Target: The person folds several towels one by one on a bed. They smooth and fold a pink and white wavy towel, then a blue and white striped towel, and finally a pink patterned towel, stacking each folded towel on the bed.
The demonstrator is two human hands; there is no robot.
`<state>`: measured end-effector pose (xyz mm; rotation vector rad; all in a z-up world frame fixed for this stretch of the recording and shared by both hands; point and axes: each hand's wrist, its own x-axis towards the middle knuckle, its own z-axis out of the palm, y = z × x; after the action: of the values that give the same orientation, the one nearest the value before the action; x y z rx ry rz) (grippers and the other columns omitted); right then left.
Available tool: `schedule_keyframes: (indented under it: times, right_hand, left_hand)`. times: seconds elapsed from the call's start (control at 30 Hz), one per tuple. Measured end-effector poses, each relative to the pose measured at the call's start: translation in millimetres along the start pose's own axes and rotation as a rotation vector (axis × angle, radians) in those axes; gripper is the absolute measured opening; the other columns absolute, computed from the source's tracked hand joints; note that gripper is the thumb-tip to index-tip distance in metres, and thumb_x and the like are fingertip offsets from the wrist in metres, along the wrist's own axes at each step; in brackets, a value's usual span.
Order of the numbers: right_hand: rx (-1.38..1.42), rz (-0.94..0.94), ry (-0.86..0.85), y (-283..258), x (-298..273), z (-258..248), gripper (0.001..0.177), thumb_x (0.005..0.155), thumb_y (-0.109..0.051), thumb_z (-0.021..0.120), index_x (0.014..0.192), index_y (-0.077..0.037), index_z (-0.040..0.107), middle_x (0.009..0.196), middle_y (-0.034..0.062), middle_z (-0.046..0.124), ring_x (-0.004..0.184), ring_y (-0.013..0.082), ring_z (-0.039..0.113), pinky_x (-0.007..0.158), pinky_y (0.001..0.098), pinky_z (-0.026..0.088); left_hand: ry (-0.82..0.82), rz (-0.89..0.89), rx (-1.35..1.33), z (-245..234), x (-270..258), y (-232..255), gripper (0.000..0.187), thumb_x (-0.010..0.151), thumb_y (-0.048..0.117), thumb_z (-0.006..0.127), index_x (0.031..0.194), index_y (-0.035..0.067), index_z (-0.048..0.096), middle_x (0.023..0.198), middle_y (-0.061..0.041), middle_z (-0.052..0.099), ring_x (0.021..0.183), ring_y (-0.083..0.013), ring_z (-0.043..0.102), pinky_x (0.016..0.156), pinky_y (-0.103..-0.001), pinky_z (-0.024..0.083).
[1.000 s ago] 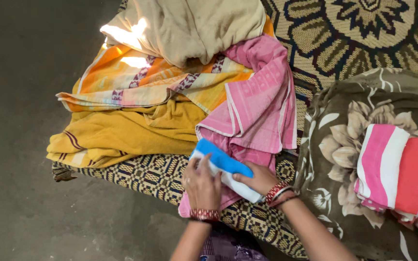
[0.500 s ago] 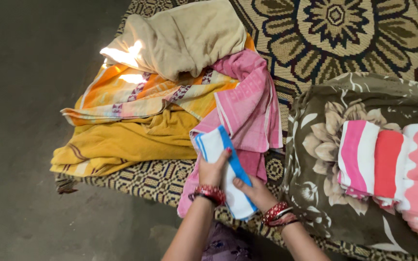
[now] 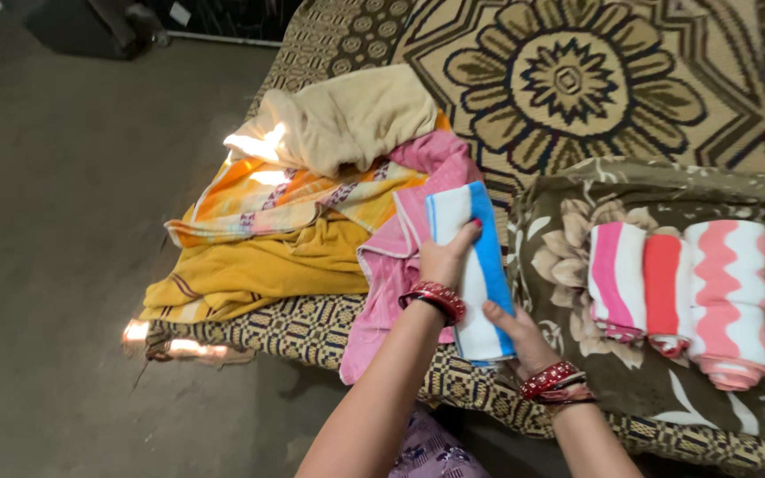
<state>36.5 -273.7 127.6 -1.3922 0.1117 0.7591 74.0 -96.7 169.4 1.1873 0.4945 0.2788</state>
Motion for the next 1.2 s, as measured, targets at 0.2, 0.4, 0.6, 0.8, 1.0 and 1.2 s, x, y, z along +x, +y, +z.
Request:
schedule_keyframes:
  times: [0.2,0.4,0.6,0.8,1.0,1.2]
  right_hand:
    - [0.197,-0.138,0.130,-29,-29,-39,0.059,0.087,-0.035,0.069,0.138,-0.008,0.056,0.115,0.0064,0.071,0.097,0.0188,0.069,0.082,0.0362,0.057]
    - [0.202,-0.238,0.185,-33,-32,-94,0.053,0.091,-0.032,0.069,0.135,-0.005,0.059,0.113,0.0062,0.070,0.097,0.0179,0.067,0.082,0.0363,0.055]
    - [0.270,-0.213,0.223,-18,-15,-175,0.052,0.092,-0.031,0.069,0.133,-0.001,0.059,0.113,0.0058,0.070,0.099,0.0155,0.068,0.085,0.0344,0.055]
    - [0.348,-0.200,0.320,-17,-4,-290,0.051,0.089,-0.029,0.068,0.133,-0.005,0.060,0.109,0.0051,0.070,0.093,0.0169,0.069,0.078,0.0357,0.056]
    - [0.346,-0.089,0.474,-7,-21,-430,0.053,0.099,-0.032,0.066,0.139,0.002,0.058,0.102,0.0231,0.067,0.077,0.0387,0.064,0.062,0.0506,0.052]
    - [0.329,-0.109,0.620,8,-15,-530,0.056,0.091,-0.031,0.065,0.139,-0.003,0.056,0.114,0.0095,0.069,0.095,0.0230,0.068,0.077,0.0397,0.055]
  left_hand:
    - [-0.165,0.127,-0.229,80,-11,24,0.046,0.083,0.027,0.080,0.121,0.003,0.070,0.110,-0.004,0.075,0.094,-0.0125,0.070,0.085,-0.028,0.056]
    - [-0.274,0.027,-0.166,140,-2,11,0.046,0.082,0.027,0.079,0.119,0.002,0.072,0.110,-0.005,0.076,0.093,-0.0139,0.070,0.083,-0.029,0.054]
    - [-0.343,0.010,-0.154,211,19,-43,0.045,0.083,0.026,0.079,0.118,0.000,0.073,0.107,-0.007,0.076,0.092,-0.0153,0.069,0.082,-0.030,0.054]
    - [-0.457,-0.214,-0.013,315,32,-113,0.060,0.080,0.037,0.081,0.125,-0.001,0.067,0.108,-0.011,0.075,0.093,-0.0202,0.072,0.081,-0.034,0.058]
    - [-0.349,-0.190,0.474,394,9,-209,0.083,0.082,0.054,0.074,0.143,0.003,0.049,0.116,-0.021,0.069,0.099,-0.0278,0.070,0.085,-0.037,0.056]
    - [-0.521,-0.065,0.822,402,-61,-272,0.060,0.086,0.031,0.066,0.141,0.011,0.051,0.114,-0.022,0.059,0.104,-0.0387,0.064,0.091,-0.045,0.053]
